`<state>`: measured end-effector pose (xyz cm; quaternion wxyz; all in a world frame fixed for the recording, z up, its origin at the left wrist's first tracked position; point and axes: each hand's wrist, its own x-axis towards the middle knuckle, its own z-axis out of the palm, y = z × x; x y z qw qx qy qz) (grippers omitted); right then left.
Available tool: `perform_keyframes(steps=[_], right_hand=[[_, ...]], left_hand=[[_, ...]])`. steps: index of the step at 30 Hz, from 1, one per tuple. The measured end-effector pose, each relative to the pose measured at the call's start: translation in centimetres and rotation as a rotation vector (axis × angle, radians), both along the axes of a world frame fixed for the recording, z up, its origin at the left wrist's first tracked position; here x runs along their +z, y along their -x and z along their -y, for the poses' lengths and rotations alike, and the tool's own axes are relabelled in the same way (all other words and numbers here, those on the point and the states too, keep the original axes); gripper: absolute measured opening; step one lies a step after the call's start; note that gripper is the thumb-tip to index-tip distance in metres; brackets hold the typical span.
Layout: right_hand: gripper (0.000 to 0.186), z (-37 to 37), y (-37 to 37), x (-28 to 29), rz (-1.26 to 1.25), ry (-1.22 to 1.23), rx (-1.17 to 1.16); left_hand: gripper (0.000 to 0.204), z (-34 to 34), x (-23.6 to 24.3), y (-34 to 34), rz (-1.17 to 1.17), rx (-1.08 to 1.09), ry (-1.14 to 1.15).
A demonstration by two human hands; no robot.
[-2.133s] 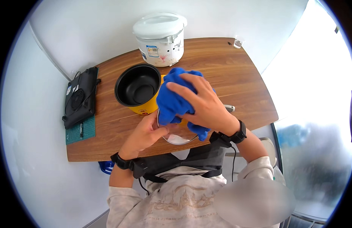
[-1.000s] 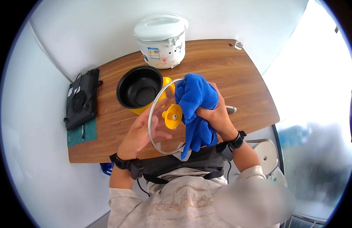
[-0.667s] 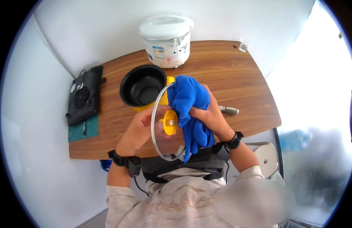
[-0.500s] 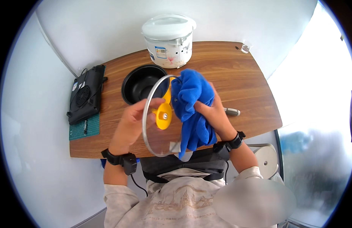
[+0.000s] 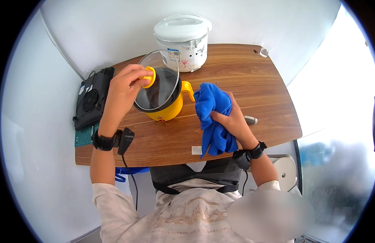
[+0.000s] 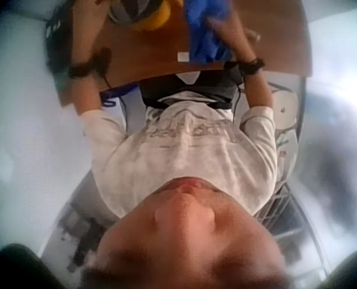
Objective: The person disassembles a yellow electric kettle by unscrewing the base, removes the bottom cover, and uses a screwdriver to adjust internal components. They then reassemble the kettle, wipe the interior with a blue cloth, and place the glass lid back on top.
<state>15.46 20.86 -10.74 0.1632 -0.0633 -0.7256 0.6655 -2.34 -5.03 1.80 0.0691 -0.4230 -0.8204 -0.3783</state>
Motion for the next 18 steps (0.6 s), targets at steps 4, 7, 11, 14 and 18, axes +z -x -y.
perform_keyframes(steps=[4,7,11,14,18], right_hand=[[0.074,0.5,-0.2,-0.4,0.052,-0.074,0.015],[0.076,0.9,-0.3,-0.6,0.101,-0.063,0.052],[0.077,1.5,-0.3,-0.3,0.112,-0.115,0.085],[0.078,1.7,-0.2,-0.6,0.113,-0.108,0.098],[0.079,1.6,-0.1,-0.9,0.112,-0.133,0.102]], left_hand=[[0.015,-0.9,-0.5,1.7,-0.025,-0.008,0.122],[0.015,-1.2,-1.4,2.7,-0.024,-0.026,0.164],[0.015,-1.4,-2.8,3.5,-0.047,-0.040,0.219],[0.014,-1.6,-3.6,3.6,-0.052,-0.054,0.229],[0.013,-1.8,-4.4,3.8,-0.105,-0.077,0.219]])
